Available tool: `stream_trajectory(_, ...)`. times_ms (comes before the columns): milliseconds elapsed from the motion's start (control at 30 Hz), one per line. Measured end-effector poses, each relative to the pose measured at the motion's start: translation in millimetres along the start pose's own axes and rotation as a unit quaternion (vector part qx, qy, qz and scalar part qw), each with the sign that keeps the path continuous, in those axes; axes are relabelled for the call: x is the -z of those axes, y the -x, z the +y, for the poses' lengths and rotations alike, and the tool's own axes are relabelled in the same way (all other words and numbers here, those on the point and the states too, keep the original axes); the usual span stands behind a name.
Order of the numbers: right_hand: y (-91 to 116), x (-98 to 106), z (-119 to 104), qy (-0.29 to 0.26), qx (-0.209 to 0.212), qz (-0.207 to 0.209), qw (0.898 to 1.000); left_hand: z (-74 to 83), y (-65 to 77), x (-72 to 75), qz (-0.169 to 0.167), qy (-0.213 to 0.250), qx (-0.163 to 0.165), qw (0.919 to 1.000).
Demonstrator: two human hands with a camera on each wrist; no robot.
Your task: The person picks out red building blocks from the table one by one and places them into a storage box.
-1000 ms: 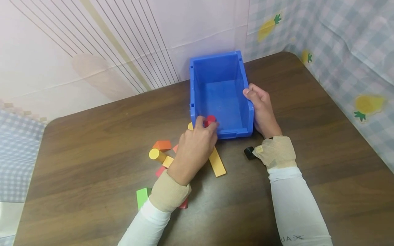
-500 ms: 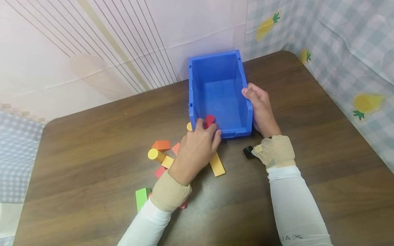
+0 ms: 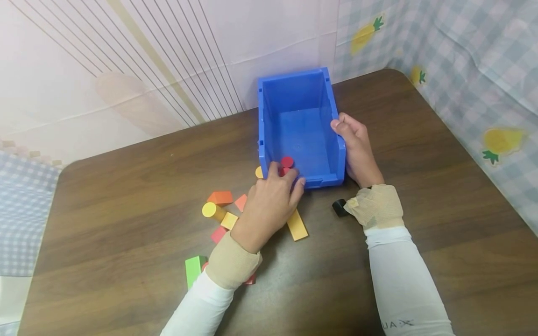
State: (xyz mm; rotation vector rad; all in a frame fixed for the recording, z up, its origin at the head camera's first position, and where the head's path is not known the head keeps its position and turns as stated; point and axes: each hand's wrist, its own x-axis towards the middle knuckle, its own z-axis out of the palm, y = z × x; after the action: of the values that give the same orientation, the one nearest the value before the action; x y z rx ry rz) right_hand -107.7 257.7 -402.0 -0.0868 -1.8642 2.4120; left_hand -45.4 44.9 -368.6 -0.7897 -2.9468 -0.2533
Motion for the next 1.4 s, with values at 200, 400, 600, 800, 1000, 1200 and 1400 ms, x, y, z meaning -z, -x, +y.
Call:
stream_trajectory(200,0,0,0,0.003,0.001,0.002,1.000,0.0,0.7,-1.4,0.002,0.005,-0.001,1.0000)
stream_trajectory(400,0,0,0,0.011,0.002,0.002,1.000,0.0,1.8,-1.6,0.000,0.007,-0.004,1.0000)
stream_trajectory(600,0,-2,0,0.005,0.002,0.003,1.000,-0.5,2.7,-0.7,-0.010,0.006,-0.004,0.9999)
stream_trajectory(800,1,-1,-1,0.001,0.001,0.003,1.000,-0.7,2.0,0.9,-0.027,0.010,-0.006,0.9996)
stream_trajectory(1000,1,-1,-3,0.002,-0.005,0.000,1.000,-1.4,2.3,4.6,-0.039,0.021,-0.001,0.9990)
stream_trajectory(1200,1,-1,-3,0.002,-0.010,-0.004,1.000,-1.8,2.5,8.4,-0.050,0.031,0.002,0.9983)
stream_trajectory(1400,1,0,-4,0.008,-0.016,-0.005,1.000,-0.8,3.9,13.3,-0.053,0.030,0.004,0.9981)
